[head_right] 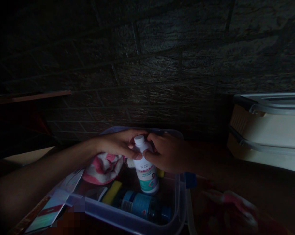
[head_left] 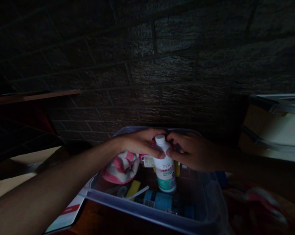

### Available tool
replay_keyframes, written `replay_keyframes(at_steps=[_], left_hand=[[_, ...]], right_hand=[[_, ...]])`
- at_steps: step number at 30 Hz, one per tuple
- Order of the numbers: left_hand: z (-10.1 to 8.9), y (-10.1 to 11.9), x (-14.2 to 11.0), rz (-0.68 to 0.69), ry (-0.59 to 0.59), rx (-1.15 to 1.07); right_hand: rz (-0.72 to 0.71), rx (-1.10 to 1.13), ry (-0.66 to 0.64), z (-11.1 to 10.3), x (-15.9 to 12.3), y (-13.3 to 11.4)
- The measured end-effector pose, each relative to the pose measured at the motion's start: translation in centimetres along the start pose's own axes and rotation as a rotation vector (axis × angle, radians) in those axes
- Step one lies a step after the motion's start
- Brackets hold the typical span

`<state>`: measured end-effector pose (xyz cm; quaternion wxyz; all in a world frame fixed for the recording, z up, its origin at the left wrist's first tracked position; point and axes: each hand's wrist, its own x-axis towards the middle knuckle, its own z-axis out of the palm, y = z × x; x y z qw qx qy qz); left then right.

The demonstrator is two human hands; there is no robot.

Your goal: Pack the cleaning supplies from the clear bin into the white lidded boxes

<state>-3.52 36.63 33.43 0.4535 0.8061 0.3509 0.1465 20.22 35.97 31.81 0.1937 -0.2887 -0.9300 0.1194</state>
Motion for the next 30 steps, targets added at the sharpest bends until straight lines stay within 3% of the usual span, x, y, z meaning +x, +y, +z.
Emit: replay_keyframes(at_steps=[13,30], left_hand=[[0.19,-0.03,0.16,0.007,0.019,-0.063],[0.12,-0.35,0.30,0.025,0.037,0.012]], right_hand=[[0.008,0.005,-0.027,-0.57,0.07,-0.68],[-0.011,-0.041,-0.043,-0.52,0.13,-0.79]])
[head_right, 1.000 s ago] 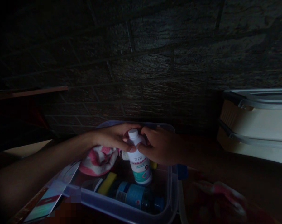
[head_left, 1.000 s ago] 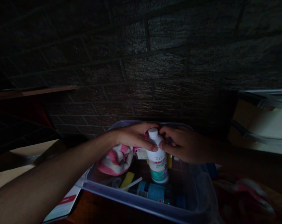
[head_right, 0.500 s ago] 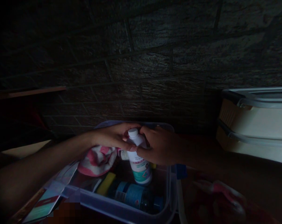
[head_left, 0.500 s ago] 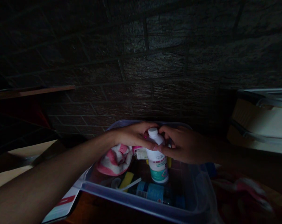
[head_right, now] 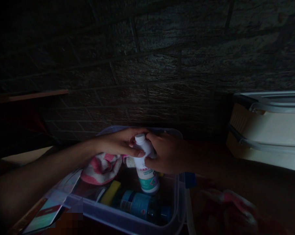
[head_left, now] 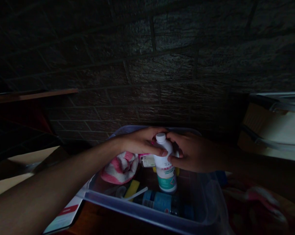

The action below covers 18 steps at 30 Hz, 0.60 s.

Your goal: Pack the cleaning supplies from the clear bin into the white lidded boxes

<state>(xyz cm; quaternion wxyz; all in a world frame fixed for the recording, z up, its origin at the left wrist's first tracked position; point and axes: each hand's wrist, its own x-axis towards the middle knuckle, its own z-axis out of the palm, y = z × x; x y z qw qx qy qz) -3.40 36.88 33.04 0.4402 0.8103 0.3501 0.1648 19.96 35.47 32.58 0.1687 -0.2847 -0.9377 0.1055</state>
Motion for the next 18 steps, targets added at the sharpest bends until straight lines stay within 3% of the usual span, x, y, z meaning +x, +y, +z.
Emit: replay_keyframes(at_steps=[10,14,18], left_hand=[[0.1,0.9,-0.7,0.054,0.113,0.037],[-0.8,0.9,-0.8,0.054,0.270,-0.002],[-1.4,1.0,-0.6,0.109,0.563,-0.013]], right_hand=[[-0.008,0.040,0.020,0.4,0.0,0.6],[0.027,0.104,0.011,0.2,-0.1,0.3],[0.062,0.187,-0.044,-0.1,-0.2,0.3]])
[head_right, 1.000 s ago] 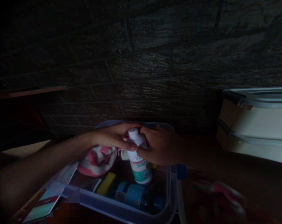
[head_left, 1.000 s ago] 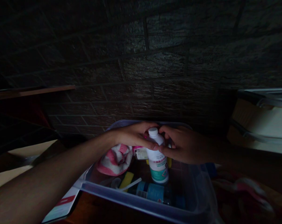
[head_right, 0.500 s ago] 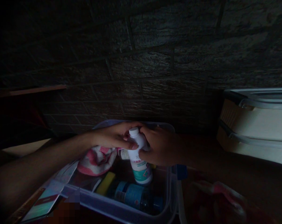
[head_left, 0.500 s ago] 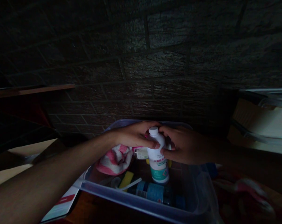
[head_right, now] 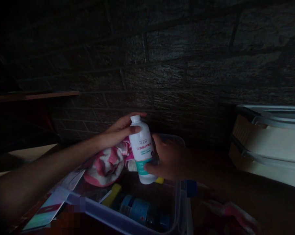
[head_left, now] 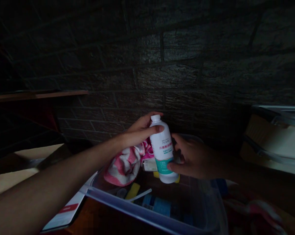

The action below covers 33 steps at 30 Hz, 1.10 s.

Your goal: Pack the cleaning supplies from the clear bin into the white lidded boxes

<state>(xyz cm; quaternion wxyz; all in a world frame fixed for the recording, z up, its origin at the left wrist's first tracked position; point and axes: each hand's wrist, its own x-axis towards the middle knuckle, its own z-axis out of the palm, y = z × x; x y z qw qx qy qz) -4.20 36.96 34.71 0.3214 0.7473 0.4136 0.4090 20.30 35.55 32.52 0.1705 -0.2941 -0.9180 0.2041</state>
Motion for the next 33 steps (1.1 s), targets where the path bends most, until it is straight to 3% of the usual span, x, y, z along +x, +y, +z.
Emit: replay_keyframes(at_steps=[3,8,18,33], left_hand=[[0.5,0.0,0.1,0.014,0.186,-0.015],[1.8,0.2,0.0,0.008,0.292,-0.115],[3.5,0.3,0.2,0.051,0.273,-0.351],[3.2,-0.1,-0.1,0.102,0.257,-0.244]], right_hand=[[0.023,0.061,-0.028,-0.2,0.1,0.0],[0.030,0.120,-0.050,-0.3,0.5,-0.5],[-0.004,0.289,-0.071,0.0,0.5,0.3],[-0.030,0.229,-0.065,-0.3,0.0,-0.4]])
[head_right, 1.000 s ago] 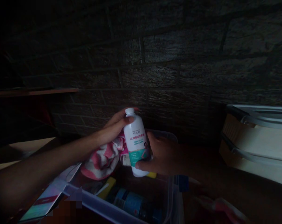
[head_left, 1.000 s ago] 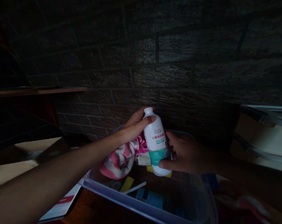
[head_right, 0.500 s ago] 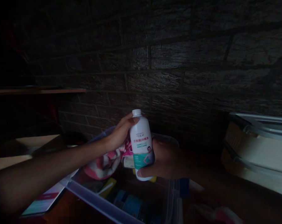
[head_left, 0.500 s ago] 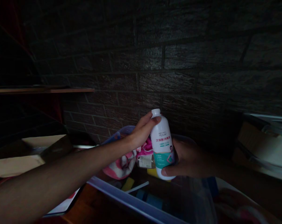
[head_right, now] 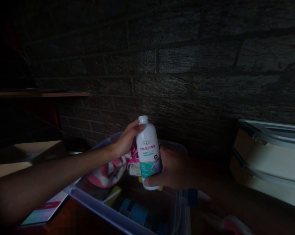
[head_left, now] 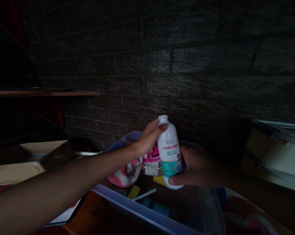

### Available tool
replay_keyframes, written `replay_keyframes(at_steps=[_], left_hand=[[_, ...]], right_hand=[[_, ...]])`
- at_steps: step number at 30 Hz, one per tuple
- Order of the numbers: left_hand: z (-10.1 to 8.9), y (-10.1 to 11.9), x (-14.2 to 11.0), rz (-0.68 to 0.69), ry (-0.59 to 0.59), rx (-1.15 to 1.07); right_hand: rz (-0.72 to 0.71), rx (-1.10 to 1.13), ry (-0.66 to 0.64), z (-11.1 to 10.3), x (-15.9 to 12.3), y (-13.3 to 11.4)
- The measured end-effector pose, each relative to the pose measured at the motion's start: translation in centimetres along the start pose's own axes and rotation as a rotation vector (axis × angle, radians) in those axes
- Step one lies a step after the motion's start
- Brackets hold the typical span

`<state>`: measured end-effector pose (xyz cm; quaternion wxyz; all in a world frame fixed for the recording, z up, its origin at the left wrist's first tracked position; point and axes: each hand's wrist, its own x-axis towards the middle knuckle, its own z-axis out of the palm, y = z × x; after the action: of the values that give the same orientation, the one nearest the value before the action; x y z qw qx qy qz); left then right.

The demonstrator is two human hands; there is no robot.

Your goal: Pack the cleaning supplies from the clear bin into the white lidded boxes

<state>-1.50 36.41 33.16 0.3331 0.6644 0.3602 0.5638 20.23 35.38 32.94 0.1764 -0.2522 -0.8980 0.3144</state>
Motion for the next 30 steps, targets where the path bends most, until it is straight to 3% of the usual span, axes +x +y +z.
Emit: replay_keyframes(at_steps=[20,30], left_hand=[[0.0,0.0,0.0,0.007,-0.005,0.002],[0.2,1.4,-0.2,0.004,0.006,0.102]], right_hand=[[0.026,-0.064,0.024,-0.2,-0.2,-0.3],[0.012,-0.079,0.024,-0.2,-0.2,0.0]])
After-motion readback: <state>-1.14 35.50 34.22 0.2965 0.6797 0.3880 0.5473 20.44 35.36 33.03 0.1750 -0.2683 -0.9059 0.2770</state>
